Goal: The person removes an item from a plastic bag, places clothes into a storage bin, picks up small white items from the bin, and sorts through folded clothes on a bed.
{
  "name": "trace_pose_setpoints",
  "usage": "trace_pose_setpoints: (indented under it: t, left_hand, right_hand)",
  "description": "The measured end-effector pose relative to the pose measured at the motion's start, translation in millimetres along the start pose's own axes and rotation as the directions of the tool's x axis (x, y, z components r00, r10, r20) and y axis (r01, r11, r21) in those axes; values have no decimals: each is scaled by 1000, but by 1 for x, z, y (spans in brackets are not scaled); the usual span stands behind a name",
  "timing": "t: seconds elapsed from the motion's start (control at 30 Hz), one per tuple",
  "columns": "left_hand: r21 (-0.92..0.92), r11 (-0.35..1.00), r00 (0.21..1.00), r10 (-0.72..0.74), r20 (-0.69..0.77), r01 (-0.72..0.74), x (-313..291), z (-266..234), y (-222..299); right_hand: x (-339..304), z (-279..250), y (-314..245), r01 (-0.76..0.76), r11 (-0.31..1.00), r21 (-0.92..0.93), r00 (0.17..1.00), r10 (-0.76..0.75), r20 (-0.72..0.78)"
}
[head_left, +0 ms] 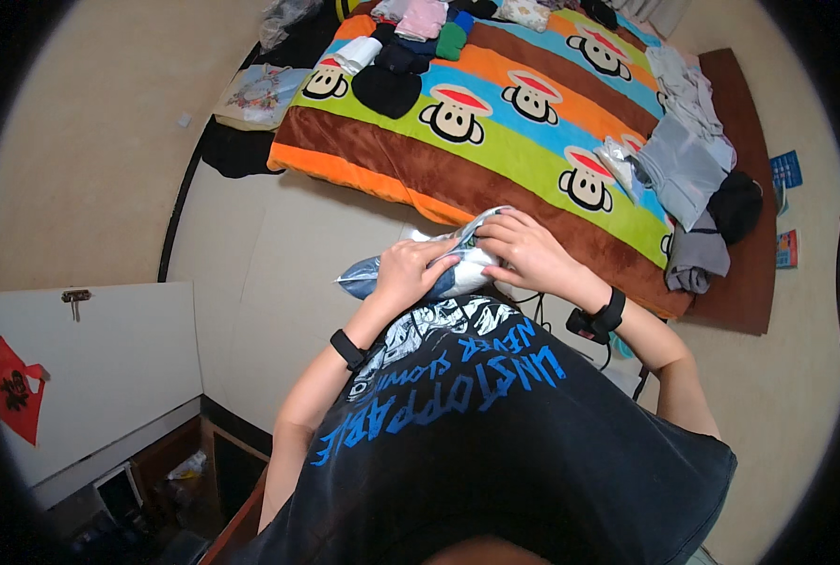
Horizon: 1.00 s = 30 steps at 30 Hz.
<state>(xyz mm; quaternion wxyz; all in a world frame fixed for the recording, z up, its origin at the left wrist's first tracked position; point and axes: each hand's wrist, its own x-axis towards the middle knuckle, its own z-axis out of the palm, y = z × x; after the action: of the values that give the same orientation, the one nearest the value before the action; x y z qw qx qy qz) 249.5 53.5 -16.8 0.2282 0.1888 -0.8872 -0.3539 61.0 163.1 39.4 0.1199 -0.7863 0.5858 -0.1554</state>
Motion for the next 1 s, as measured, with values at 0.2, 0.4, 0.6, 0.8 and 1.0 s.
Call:
trace_pose_setpoints:
  t: [0.2, 0.4, 0.6, 0.8, 1.0]
  left_hand:
    - [66, 998, 999, 12, -46, -8, -9, -2, -1]
    - [33, 999, 995, 26, -101, -23, -19, -2, -4]
    - [58, 998, 992, 22, -127, -15, -22, -4, -9]
    - [75, 997, 987, 46, -156, -35, -26, -16, -14]
    - [88, 995, 979, 61, -194, -44, -28, -36, -14]
  right_hand:
    - [1, 0, -11, 20, 997, -73, 1000, -20, 1]
    - [-3, 6, -14, 17, 1000, -10, 998, -18, -55]
    - [6, 10, -13, 103, 992, -75, 994, -105, -24]
    - [22, 4, -15, 56, 998, 10, 996, -57, 67]
    - [34, -3, -23, 69, 994, 85, 994, -61, -90]
